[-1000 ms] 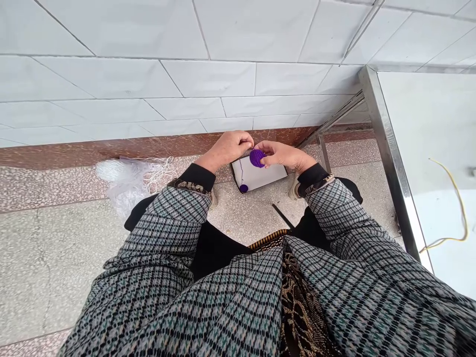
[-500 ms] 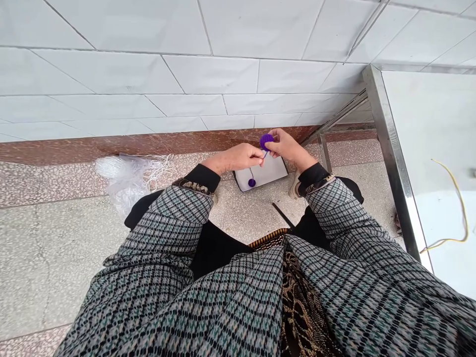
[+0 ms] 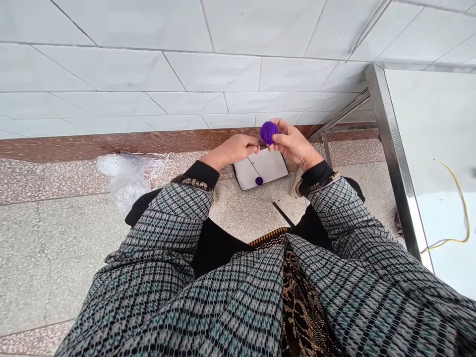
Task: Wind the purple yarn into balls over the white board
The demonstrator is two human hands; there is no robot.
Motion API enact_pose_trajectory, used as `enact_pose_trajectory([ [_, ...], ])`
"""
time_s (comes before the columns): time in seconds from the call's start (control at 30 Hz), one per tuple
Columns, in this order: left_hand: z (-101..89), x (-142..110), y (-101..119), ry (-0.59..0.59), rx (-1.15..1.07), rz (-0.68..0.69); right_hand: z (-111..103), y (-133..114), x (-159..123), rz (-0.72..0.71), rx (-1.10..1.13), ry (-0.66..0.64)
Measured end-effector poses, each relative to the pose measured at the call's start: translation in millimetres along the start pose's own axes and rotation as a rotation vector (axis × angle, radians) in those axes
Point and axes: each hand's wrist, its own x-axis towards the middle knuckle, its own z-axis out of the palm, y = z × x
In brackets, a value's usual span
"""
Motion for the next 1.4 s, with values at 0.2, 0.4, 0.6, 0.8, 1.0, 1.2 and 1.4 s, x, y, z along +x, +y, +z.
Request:
enact_pose_trajectory([
  [0.2, -3.9, -4, 24, -0.399, 0.052, -0.001, -3, 12, 12, 0.093, -0.167, 0.219],
  [0.4, -21.9, -9, 22, -0.175, -0.008, -0.045, 0, 8, 8, 0.261, -0.426, 0.035],
  [0.6, -22.1, -7, 9, 0.082, -0.005, -0.146, -4, 7, 2, 0.169, -0.149, -0.353],
  [0.8, -14.6, -3, 6, 0.070, -0.009, -0.137, -10, 10, 8, -0.025, 0.080, -0.215],
  [1.0, -5.2, -3, 22, -0.315, -0.046, -0.025, -5, 15, 14, -0.073, 0.091, 0.051],
  [1.2, -11.4, -7, 30, -0.365, -0.027, -0.055, 2, 13, 11, 0.135, -0.271, 0.170],
  [1.4, -24.6, -11, 22, -0.088, 0.073, -0.120, 7, 4, 4, 0.284, -0.412, -0.076],
])
